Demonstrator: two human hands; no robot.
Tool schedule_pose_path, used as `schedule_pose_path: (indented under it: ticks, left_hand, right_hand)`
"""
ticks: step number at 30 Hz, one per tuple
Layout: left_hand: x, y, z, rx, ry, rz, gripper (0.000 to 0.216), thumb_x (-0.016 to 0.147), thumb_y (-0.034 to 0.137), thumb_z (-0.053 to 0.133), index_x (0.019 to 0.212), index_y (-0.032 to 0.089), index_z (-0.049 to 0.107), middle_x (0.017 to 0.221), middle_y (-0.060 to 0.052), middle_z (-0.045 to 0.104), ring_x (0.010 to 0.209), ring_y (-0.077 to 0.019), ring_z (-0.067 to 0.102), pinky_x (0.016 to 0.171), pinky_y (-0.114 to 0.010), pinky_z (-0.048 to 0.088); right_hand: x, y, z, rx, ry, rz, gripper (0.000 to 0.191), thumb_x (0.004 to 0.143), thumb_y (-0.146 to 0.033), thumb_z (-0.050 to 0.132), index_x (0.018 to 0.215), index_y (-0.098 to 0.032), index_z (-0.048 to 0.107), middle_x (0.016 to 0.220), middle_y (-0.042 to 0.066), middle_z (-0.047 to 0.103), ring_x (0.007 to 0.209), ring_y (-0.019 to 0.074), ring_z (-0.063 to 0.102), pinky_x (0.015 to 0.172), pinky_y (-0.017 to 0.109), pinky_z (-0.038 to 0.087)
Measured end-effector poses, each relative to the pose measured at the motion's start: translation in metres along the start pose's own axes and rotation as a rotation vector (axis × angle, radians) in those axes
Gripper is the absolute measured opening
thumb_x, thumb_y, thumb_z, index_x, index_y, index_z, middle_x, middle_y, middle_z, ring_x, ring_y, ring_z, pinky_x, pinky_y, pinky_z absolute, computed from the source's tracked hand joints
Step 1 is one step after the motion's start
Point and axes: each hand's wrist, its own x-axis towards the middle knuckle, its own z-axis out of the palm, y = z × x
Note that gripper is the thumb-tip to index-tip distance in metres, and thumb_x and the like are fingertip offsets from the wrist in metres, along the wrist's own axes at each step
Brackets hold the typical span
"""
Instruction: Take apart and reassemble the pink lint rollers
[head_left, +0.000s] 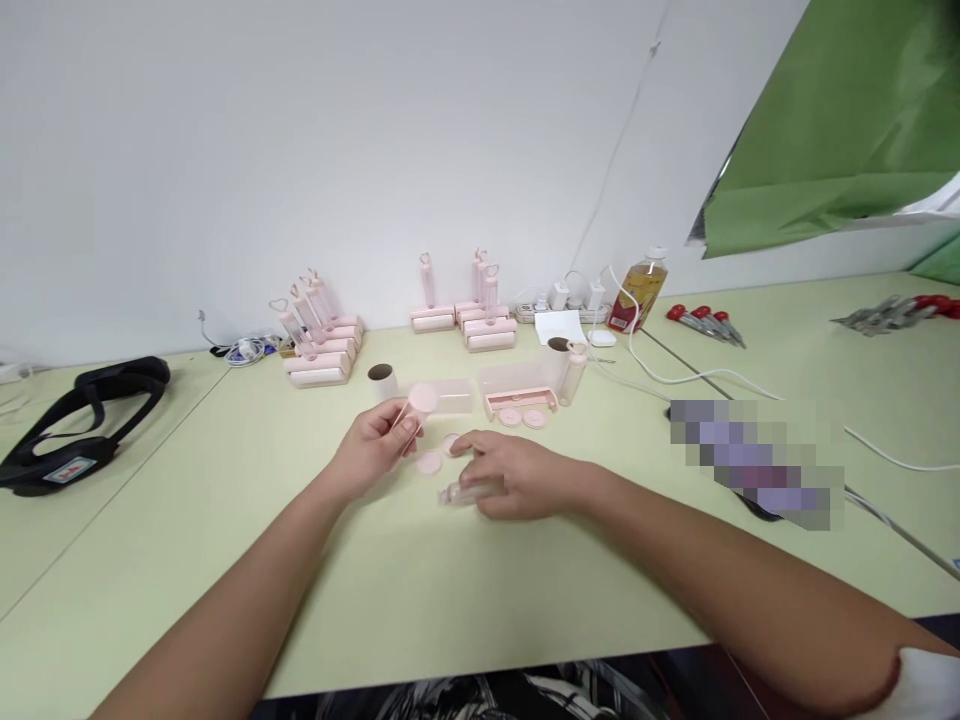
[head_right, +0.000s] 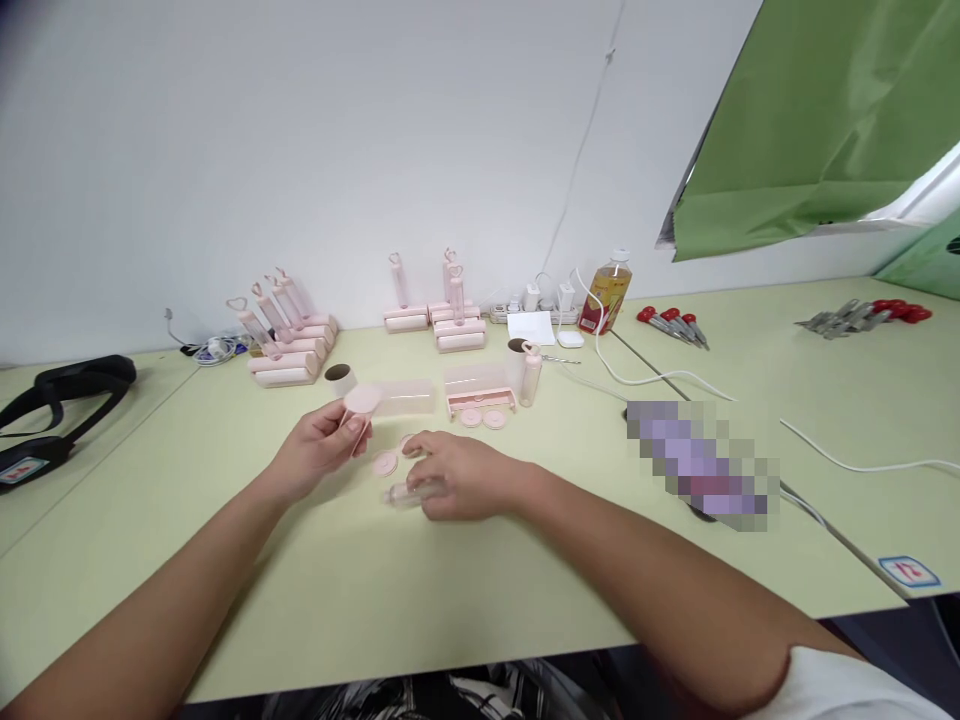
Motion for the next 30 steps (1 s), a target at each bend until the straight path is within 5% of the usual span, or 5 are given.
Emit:
schedule_pose_path:
  ticks: [4,9,17,22,30]
  left_hand:
    - [0.008,-0.017,0.011,0.495,0.232,-0.019,0.033,0.09,0.039,0.048,0.118,0.022,0.055,0.081,0.0,0.059,0.073,-0.0161,0.055,0.068,-0.028,0.043]
    - [0.015,-0.026,0.024,0.77,0.246,-0.038,0.031,0.088,0.024,0.043,0.117,0.02,0.053,0.094,-0.006,0.065,0.08,-0.021,0.061,0.071,-0.033,0.046]
    - [0.024,-0.042,0.027,0.921,0.168,0.154,0.021,0.086,0.017,0.044,0.101,0.018,0.059,0.1,-0.009,0.065,0.093,-0.0244,0.059,0.082,-0.038,0.047]
    - [0.021,-0.031,0.021,0.971,0.116,0.166,0.022,0.089,0.023,0.047,0.105,0.019,0.062,0.105,-0.009,0.064,0.1,-0.026,0.056,0.088,-0.042,0.044]
    - [-0.01,-0.003,0.005,1.034,-0.203,0.196,0.042,0.09,0.027,0.048,0.131,0.029,0.049,0.13,-0.006,0.054,0.119,-0.027,0.048,0.095,-0.043,0.039]
  right_hand:
    - [0.004,-0.007,0.017,-0.278,-0.017,-0.063,0.023,0.082,-0.021,0.058,0.102,-0.015,0.069,0.146,0.02,0.04,0.136,0.0368,0.032,0.102,0.052,0.035]
    - [0.009,-0.017,0.02,-0.33,-0.14,-0.024,0.02,0.09,-0.024,0.052,0.104,-0.017,0.063,0.137,0.015,0.053,0.139,0.04,0.029,0.104,0.059,0.032]
    - [0.007,-0.019,0.027,-0.355,-0.126,0.01,0.021,0.092,-0.027,0.051,0.106,-0.015,0.06,0.136,0.016,0.053,0.137,0.0395,0.031,0.106,0.06,0.03]
    - [0.005,-0.016,0.027,-0.328,-0.074,0.006,0.016,0.09,-0.024,0.053,0.1,-0.015,0.06,0.125,0.016,0.057,0.134,0.0378,0.035,0.105,0.056,0.034]
    - [0.001,-0.011,0.024,-0.251,-0.03,0.007,0.014,0.09,-0.025,0.053,0.099,-0.016,0.058,0.129,0.018,0.054,0.136,0.0338,0.032,0.105,0.054,0.035]
